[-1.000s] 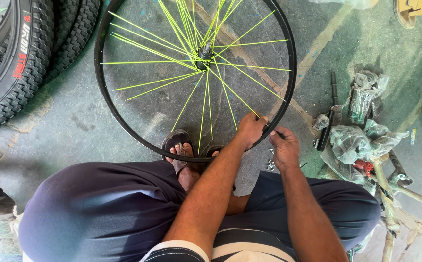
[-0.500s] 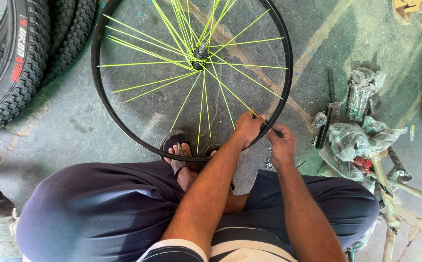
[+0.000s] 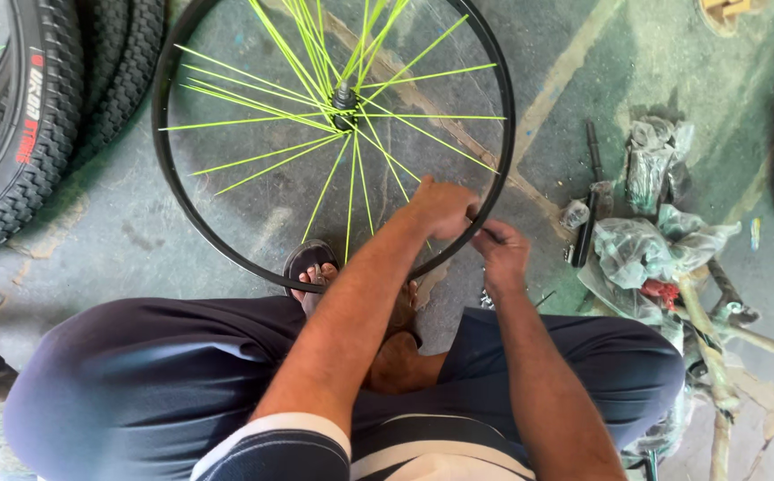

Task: The person inserts spokes into a bicycle hub and rim, then threads small metal nipples onto the end of each spoke by hand.

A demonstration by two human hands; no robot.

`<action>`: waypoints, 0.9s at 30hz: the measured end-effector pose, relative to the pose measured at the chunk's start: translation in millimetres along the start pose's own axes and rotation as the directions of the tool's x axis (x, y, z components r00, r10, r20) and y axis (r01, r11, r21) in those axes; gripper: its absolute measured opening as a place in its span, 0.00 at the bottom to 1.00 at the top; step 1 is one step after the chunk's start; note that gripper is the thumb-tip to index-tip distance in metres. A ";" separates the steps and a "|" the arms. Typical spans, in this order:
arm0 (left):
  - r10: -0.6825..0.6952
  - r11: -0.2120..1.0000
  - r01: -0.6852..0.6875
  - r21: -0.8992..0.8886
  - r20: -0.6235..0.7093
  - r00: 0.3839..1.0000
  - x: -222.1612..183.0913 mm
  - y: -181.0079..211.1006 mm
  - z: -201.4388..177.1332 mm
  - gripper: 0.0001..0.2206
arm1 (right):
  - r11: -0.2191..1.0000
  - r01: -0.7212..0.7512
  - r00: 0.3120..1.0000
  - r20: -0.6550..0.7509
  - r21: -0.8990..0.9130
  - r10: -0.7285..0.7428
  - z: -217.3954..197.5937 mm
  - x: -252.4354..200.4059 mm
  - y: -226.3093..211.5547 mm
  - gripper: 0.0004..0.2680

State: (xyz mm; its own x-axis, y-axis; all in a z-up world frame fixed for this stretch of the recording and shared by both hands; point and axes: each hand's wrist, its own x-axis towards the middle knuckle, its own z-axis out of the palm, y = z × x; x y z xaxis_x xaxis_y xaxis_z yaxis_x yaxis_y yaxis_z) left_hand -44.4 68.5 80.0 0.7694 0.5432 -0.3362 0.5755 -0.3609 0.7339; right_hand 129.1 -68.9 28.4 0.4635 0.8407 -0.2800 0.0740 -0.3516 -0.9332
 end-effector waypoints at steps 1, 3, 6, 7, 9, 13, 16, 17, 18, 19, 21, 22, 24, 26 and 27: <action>0.023 0.996 -0.024 -0.084 -0.016 1.000 1.3 -1.8 4.2 0.12 | 1.000 -0.002 1.000 -0.006 0.003 0.002 0.7 -3.3 -1.3 0.06; 0.019 0.999 -0.020 -0.040 -0.019 1.000 6.8 -3.9 11.6 0.11 | 0.999 -0.014 1.000 -0.007 0.037 0.014 3.6 -7.0 -6.3 0.06; 0.035 0.998 -0.032 0.052 -0.044 0.998 11.6 -4.6 24.5 0.12 | 0.999 0.021 1.000 0.010 0.048 -0.022 4.6 -9.3 -10.8 0.07; 0.046 0.994 -0.039 0.101 -0.067 0.997 13.0 -4.6 26.8 0.13 | 0.999 0.023 1.000 0.005 0.049 -0.024 4.6 -8.7 -11.2 0.07; 0.040 0.998 -0.037 0.055 -0.060 0.997 17.4 -7.4 26.3 0.14 | 1.000 -0.005 1.000 -0.012 0.002 0.005 5.1 -7.5 -10.1 0.07; 0.056 0.998 -0.053 0.042 -0.069 0.996 18.3 -6.1 28.2 0.15 | 0.998 0.023 1.000 0.020 0.050 -0.024 5.2 -6.8 -9.5 0.08; 0.010 1.000 -0.009 0.021 -0.035 0.999 15.6 -5.6 23.6 0.15 | 0.999 0.036 0.999 0.014 0.031 -0.036 5.6 -7.1 -12.1 0.08; 0.013 1.000 -0.012 0.022 -0.034 0.999 15.9 -5.0 21.9 0.15 | 0.999 0.023 1.000 0.012 0.038 -0.023 5.8 -6.5 -13.1 0.08; 0.028 1.000 -0.028 0.004 -0.052 0.998 15.3 -5.5 21.2 0.15 | 0.999 0.006 1.000 0.010 0.047 -0.007 7.0 -7.4 -13.1 0.09; 0.042 0.999 -0.044 -0.014 -0.070 0.997 14.6 -6.0 21.2 0.15 | 0.999 0.004 1.000 0.008 0.049 -0.004 7.3 -8.2 -13.2 0.09; 0.028 0.999 -0.025 0.036 -0.078 0.997 14.1 -5.0 23.4 0.15 | 0.999 0.010 1.000 0.011 0.040 -0.011 6.9 -6.6 -14.2 0.09; 0.017 0.997 -0.010 0.082 -0.086 0.996 14.8 -3.5 25.1 0.15 | 0.999 0.010 1.000 0.009 0.038 -0.010 5.8 -6.8 -14.2 0.09; 0.029 0.999 -0.028 0.018 -0.098 0.995 16.3 -6.7 24.7 0.14 | 1.000 -0.003 1.000 0.002 0.025 0.003 5.4 -7.9 -12.2 0.09; 0.035 0.998 -0.040 -0.046 -0.106 0.994 16.8 -7.4 25.0 0.14 | 1.000 0.016 1.000 0.001 0.017 -0.016 5.1 -5.5 -10.5 0.09; 0.031 1.000 -0.030 0.005 -0.120 0.992 17.4 -3.8 26.1 0.14 | 0.999 0.038 0.999 0.001 0.008 -0.038 4.6 -4.0 -10.0 0.09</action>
State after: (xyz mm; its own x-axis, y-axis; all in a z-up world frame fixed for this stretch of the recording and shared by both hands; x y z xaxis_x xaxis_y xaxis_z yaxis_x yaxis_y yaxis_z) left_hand -25.9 59.5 55.9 0.7478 0.6188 -0.2405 0.5535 -0.3811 0.7405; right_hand 122.4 -66.9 37.8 0.4591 0.8540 -0.2448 0.0844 -0.3163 -0.9449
